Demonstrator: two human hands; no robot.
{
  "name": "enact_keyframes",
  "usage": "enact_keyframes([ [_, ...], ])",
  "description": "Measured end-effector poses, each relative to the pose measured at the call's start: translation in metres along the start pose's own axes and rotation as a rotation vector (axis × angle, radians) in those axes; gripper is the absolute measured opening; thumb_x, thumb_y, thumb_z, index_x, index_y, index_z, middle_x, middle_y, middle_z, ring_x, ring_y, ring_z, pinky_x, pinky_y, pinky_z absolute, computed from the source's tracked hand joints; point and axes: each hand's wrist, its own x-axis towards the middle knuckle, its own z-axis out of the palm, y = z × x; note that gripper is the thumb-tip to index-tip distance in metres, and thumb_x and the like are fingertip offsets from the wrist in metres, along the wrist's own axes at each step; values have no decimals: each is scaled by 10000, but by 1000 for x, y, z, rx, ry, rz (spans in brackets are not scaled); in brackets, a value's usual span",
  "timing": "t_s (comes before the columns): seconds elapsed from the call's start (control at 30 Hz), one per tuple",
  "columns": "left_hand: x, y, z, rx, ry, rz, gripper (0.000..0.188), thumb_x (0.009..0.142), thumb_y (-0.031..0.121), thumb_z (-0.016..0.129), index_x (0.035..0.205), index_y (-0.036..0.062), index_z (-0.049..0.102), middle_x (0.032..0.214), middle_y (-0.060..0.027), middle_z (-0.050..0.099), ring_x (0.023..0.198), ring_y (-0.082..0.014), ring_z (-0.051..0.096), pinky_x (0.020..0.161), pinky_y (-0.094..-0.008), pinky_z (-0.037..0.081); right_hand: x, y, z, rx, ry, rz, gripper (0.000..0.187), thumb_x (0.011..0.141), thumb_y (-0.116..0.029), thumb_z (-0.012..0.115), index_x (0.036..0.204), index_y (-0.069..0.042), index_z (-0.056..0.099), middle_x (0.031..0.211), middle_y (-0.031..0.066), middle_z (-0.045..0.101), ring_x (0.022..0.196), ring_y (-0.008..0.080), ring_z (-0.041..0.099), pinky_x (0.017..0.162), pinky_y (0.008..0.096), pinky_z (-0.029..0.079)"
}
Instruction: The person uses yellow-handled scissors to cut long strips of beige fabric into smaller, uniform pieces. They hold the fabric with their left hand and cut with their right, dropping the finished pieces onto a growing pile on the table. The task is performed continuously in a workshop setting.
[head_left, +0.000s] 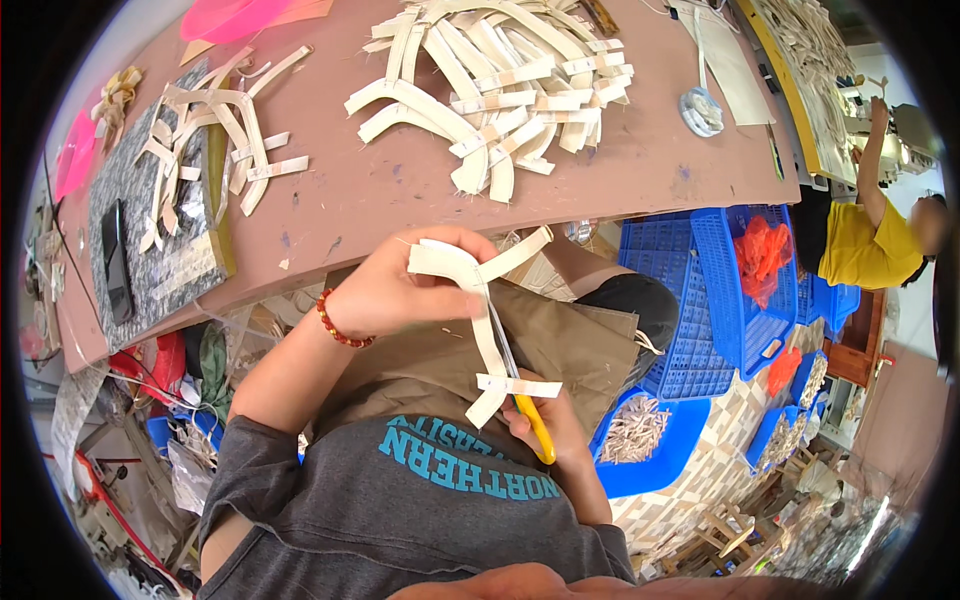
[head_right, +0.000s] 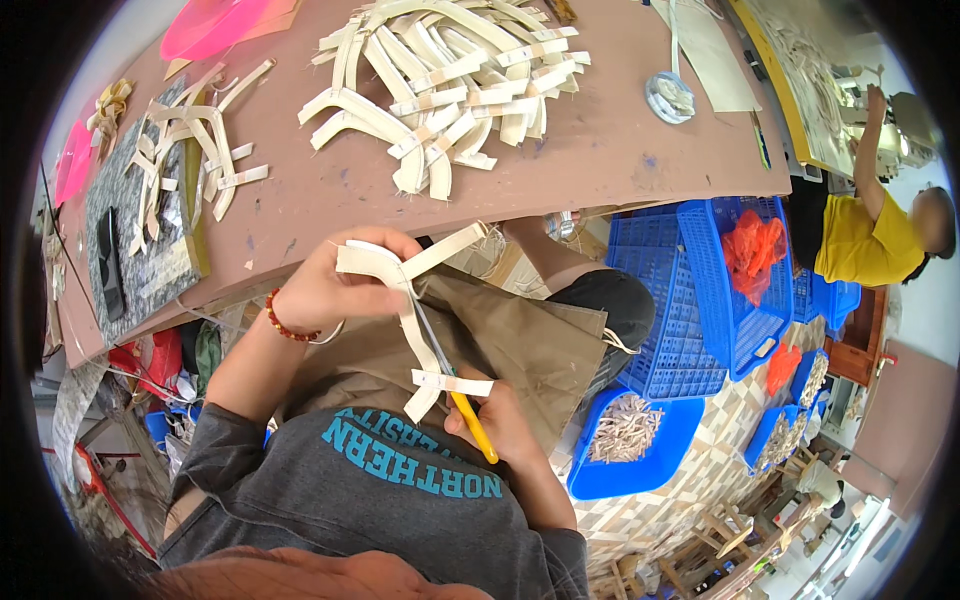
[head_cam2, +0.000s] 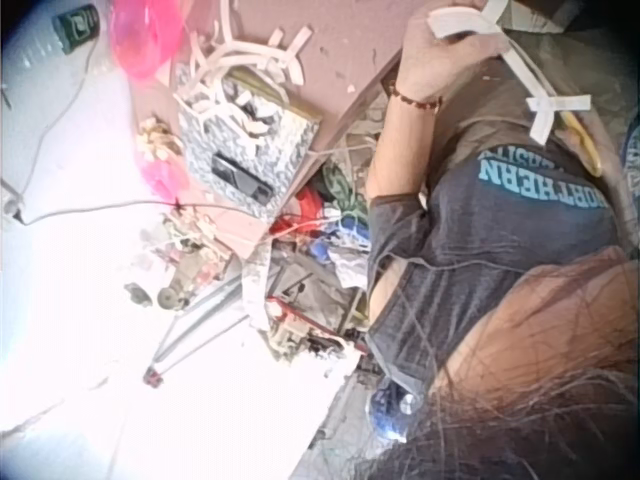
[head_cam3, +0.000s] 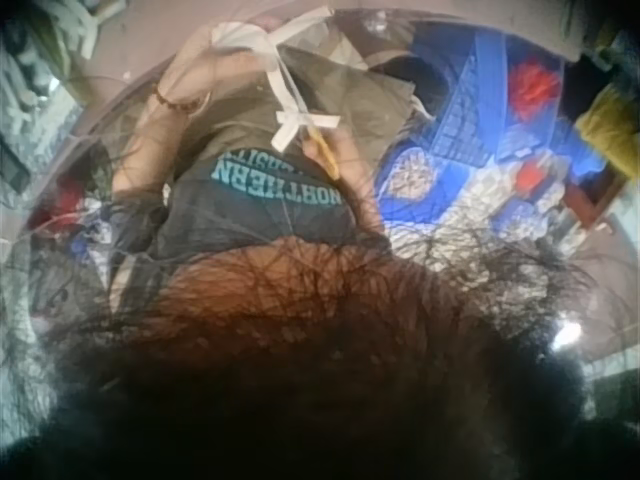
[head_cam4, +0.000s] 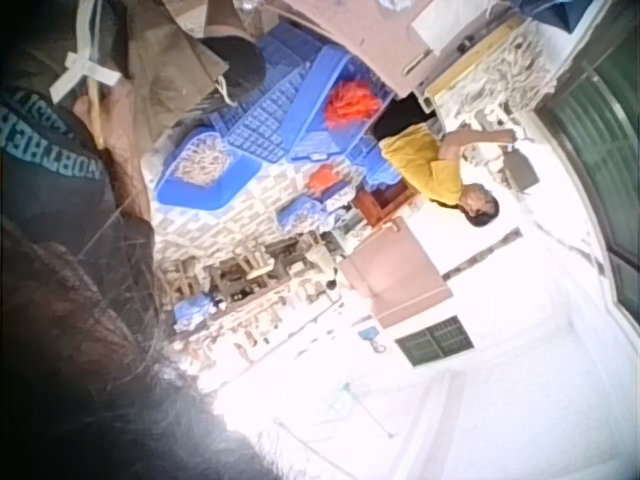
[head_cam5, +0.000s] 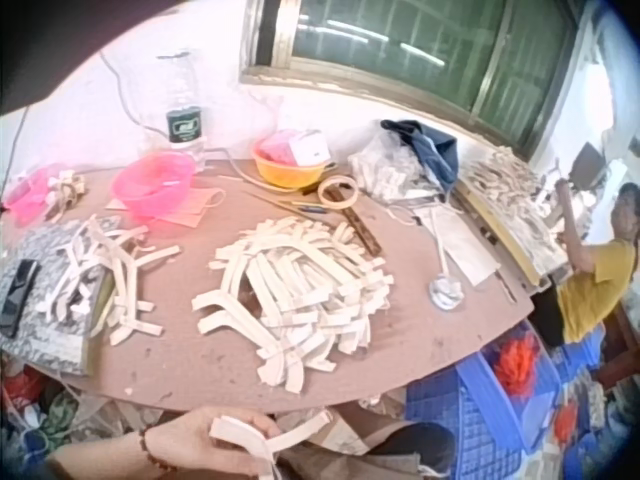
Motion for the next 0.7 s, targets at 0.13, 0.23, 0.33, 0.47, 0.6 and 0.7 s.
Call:
enact_keyframes([
  [0.13,5,-3,-17,-59,-89,-41,174,793,9,667,958,19,613,921,-33,588,733,-88,580,664,-227,492,3,-3,2,-95,35,-71,433,713,-363,764,833,-9,544,662,57,497,584,161,462,558,286,389],
  [0.23,8,0,-17,32,-125,126,93,784,-15,650,848,49,626,939,-83,548,741,-117,573,681,-235,476,4,-3,1,-206,46,-99,442,693,-365,775,828,-17,539,663,101,491,565,261,461,544,312,393],
  [0.33,14,-8,-30,299,-187,364,92,779,-16,654,784,73,632,965,-103,506,731,-122,570,728,-240,455,4,-15,0,-316,39,-91,461,679,-379,780,834,-24,531,666,139,491,592,352,461,543,346,400],
  [0.47,11,-5,-30,224,-200,324,98,760,-12,664,751,81,634,967,-86,513,803,-131,547,793,-265,419,4,-24,2,-377,29,-106,501,665,-397,781,867,-23,516,667,166,501,643,402,499,558,381,410],
  [0.6,9,-5,-29,184,-175,315,118,729,-23,668,722,92,644,950,-48,538,923,-139,490,851,-301,378,4,-24,3,-392,22,-85,513,664,-397,780,861,-19,495,674,174,506,661,418,503,569,385,412],
  [0.7,8,-9,-28,131,-152,339,99,747,-6,677,726,86,647,949,-56,539,898,-138,513,832,-293,400,3,-20,3,-337,17,-75,520,667,-410,775,850,-19,485,669,169,499,645,418,482,571,382,409],
])
